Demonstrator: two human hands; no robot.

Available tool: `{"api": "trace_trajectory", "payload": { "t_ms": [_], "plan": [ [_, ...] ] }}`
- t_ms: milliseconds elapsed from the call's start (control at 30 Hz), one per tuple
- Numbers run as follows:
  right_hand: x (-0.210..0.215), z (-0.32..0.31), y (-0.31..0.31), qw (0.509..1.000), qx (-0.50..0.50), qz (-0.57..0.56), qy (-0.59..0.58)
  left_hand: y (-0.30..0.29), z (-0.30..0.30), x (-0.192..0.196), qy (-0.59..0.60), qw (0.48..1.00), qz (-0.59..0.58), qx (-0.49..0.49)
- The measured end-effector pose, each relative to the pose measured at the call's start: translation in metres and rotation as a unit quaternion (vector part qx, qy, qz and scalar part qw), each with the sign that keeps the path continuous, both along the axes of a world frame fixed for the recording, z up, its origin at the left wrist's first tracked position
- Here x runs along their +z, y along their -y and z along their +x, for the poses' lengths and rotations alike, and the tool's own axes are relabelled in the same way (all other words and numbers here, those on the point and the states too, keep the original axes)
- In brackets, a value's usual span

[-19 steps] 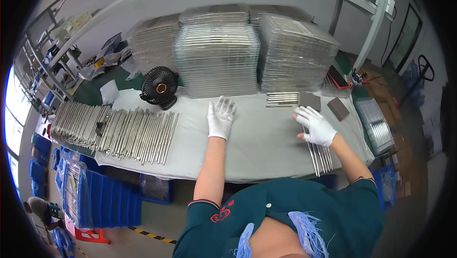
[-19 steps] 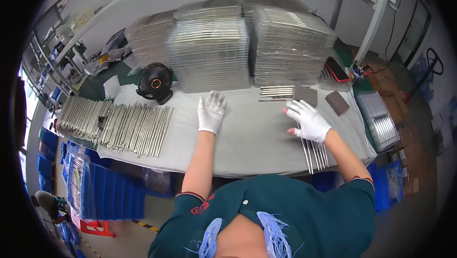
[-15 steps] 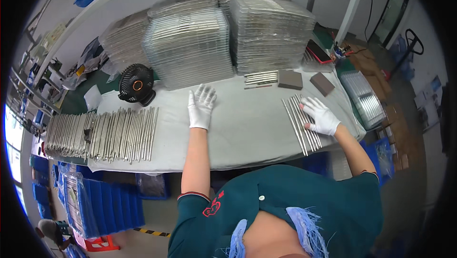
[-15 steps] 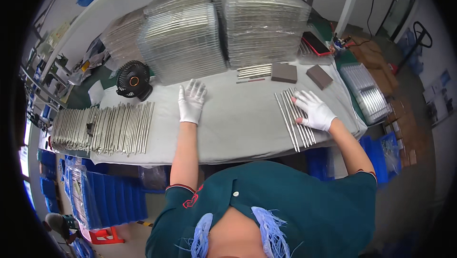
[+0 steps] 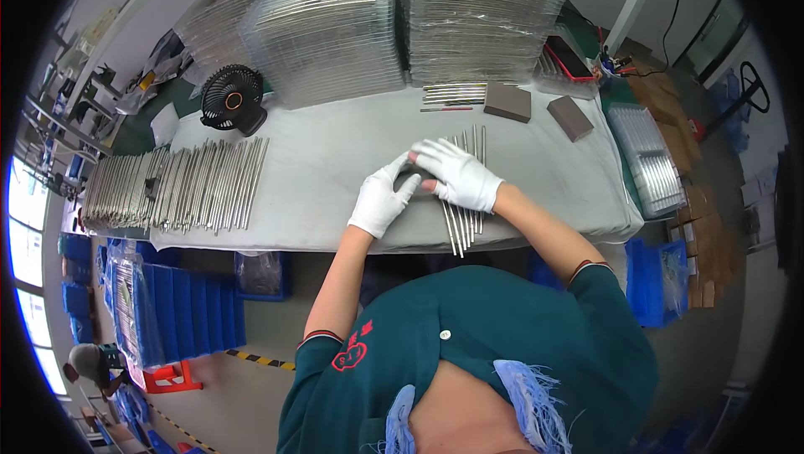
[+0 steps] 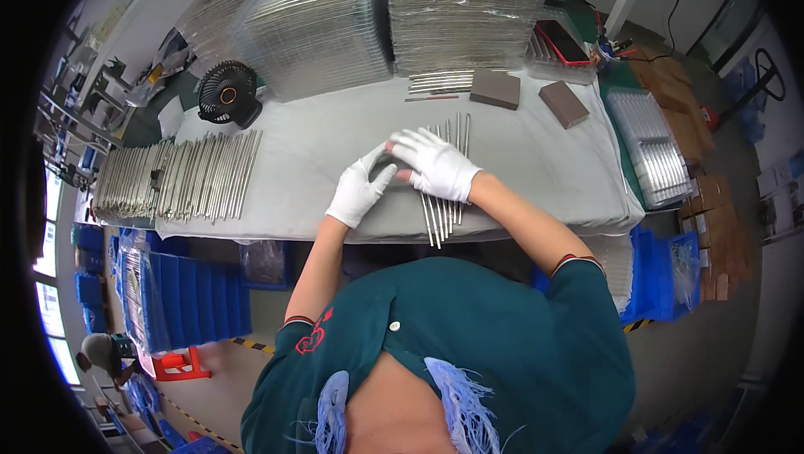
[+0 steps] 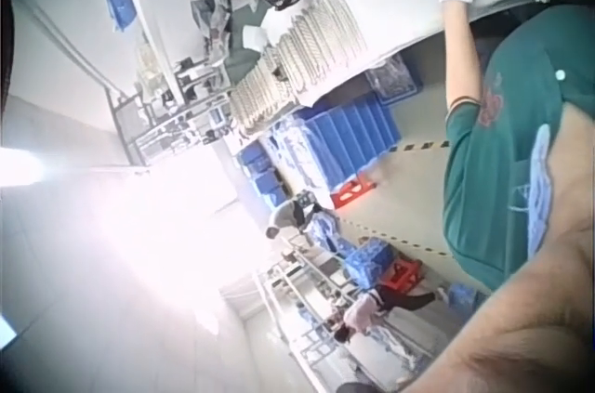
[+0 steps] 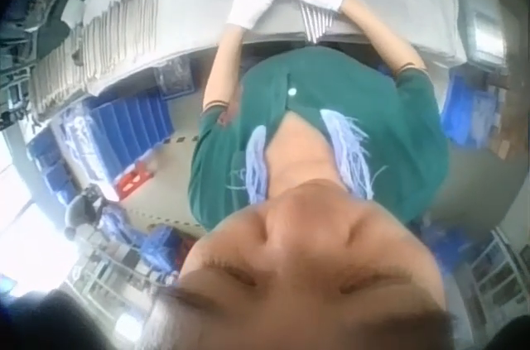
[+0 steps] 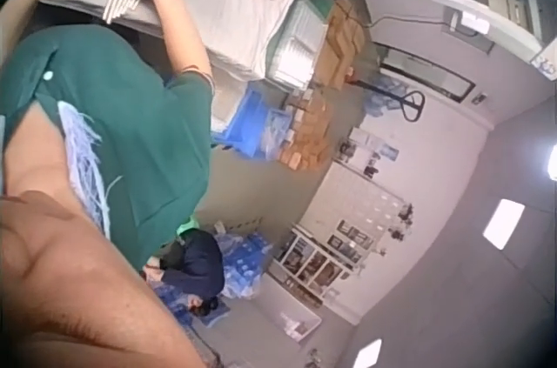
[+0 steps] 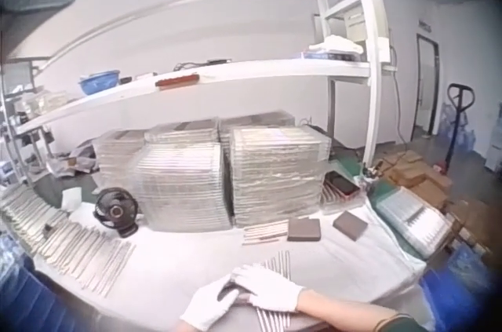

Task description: Sorting and stacking metal rods from a tray onto a workbench.

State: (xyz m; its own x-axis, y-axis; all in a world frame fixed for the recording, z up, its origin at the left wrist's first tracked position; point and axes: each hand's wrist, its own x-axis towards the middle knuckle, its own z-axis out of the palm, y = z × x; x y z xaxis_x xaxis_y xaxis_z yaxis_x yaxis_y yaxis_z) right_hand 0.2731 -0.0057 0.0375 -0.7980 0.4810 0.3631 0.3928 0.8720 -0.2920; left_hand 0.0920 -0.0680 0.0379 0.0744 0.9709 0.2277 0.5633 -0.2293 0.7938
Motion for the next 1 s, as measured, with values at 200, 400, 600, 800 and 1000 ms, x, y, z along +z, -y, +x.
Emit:
{"api": "trace_trajectory", "payload": {
  "t_ms": [200,400,600,800,1000],
  "plan": [
    [-0.027,-0.001,-0.068,0.989,-0.141,0.044,-0.01,0.013,0.001,-0.01,-0.227,0.962,0.148,-0.04],
    [-0.009,-0.04,-0.035,0.974,-0.225,0.0,0.016,0.011,-0.003,-0.011,-0.223,0.961,0.16,-0.029],
    [-0.021,-0.049,-0.036,0.988,-0.15,-0.002,-0.038,0.011,-0.002,-0.01,-0.205,0.964,0.165,-0.037],
    [-0.024,-0.052,-0.012,0.983,-0.178,-0.034,-0.04,0.053,-0.011,-0.01,-0.192,0.969,0.138,-0.074],
    [-0.003,-0.017,-0.009,0.98,-0.159,-0.09,-0.075,0.092,-0.024,0.007,-0.245,0.956,0.071,-0.144]
  ]
}}
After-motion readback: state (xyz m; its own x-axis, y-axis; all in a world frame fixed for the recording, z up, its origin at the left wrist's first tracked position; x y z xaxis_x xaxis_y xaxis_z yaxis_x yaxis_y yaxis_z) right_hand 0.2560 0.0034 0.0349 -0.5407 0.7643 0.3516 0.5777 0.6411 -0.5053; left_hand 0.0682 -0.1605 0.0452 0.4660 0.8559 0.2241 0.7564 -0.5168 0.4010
